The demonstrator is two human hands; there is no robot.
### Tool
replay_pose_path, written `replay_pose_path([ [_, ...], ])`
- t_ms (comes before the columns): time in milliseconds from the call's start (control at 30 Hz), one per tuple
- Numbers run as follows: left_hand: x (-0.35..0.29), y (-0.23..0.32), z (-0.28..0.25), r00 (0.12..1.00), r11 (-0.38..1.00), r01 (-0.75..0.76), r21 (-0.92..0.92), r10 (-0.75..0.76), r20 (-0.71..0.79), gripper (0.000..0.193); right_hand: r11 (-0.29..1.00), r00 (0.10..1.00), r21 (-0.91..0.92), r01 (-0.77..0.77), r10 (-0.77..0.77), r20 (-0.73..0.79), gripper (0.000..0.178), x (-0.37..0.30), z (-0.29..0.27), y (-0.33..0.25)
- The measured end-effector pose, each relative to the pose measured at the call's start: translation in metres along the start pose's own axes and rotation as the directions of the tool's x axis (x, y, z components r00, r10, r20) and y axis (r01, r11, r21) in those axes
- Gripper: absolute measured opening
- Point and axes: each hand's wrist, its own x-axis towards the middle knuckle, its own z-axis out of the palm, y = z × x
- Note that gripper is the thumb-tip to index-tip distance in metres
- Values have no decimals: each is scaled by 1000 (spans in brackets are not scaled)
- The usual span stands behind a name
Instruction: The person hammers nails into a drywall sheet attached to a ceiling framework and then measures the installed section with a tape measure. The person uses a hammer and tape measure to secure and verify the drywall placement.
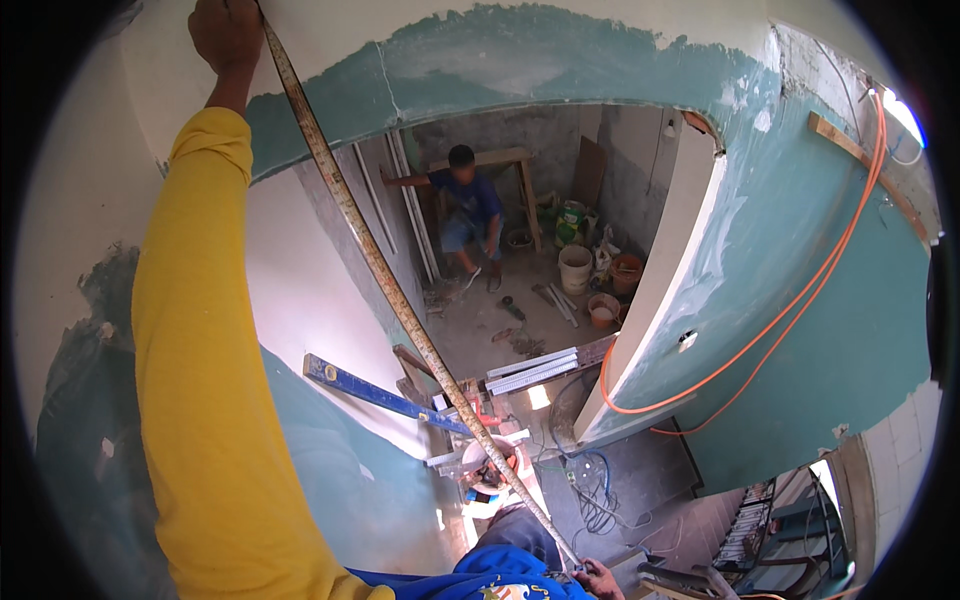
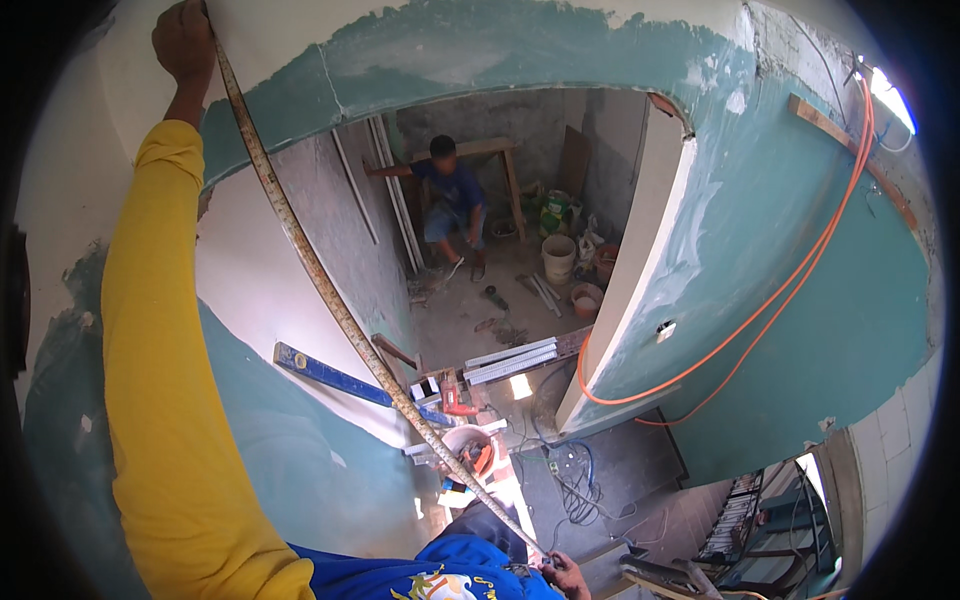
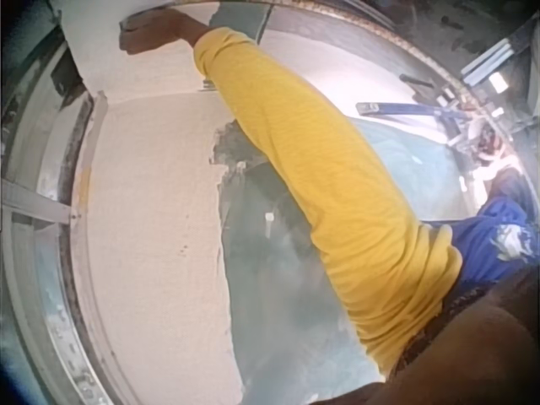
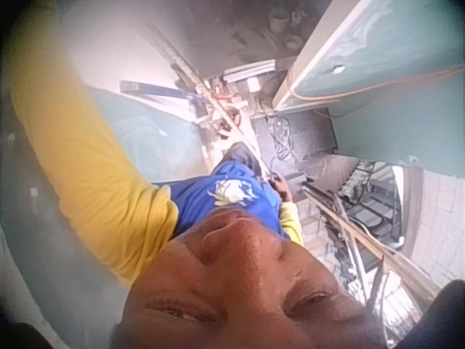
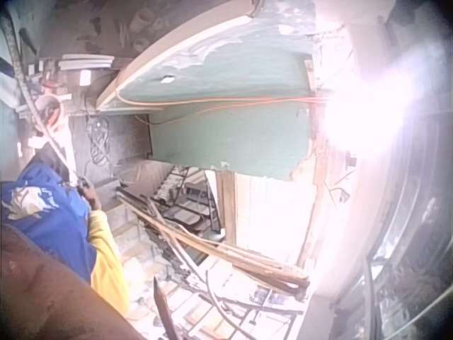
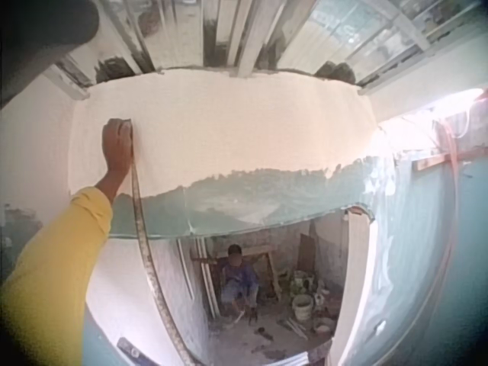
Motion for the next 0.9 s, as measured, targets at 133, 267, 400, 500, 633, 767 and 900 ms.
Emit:
replay_pose_path([
  [133,-1,-6,3,998,995,-56,79,59,-39,11,1000,1000,-27,-9,9,4,43,-3,1,-8],
  [267,-2,-6,0,1000,1000,19,-4,-19,-5,9,991,992,45,-125,125,5,41,-2,-3,-11],
  [400,0,-6,4,987,977,-153,147,160,-35,8,999,1000,-49,-19,19,-10,44,-6,4,-14],
  [500,-1,-7,1,990,981,-135,142,139,-17,7,999,1000,-25,21,-21,1,45,-6,6,-18],
  [633,2,-7,-5,988,974,-152,169,153,5,7,949,985,-263,174,-167,48,47,5,-4,0],
  [767,5,8,-1,990,982,-137,130,141,-16,7,973,996,-215,87,-86,15,44,13,-8,19],
  [900,0,-2,2,998,997,-58,58,60,-33,8,1000,1000,0,20,-20,18,49,0,-1,-3],
])
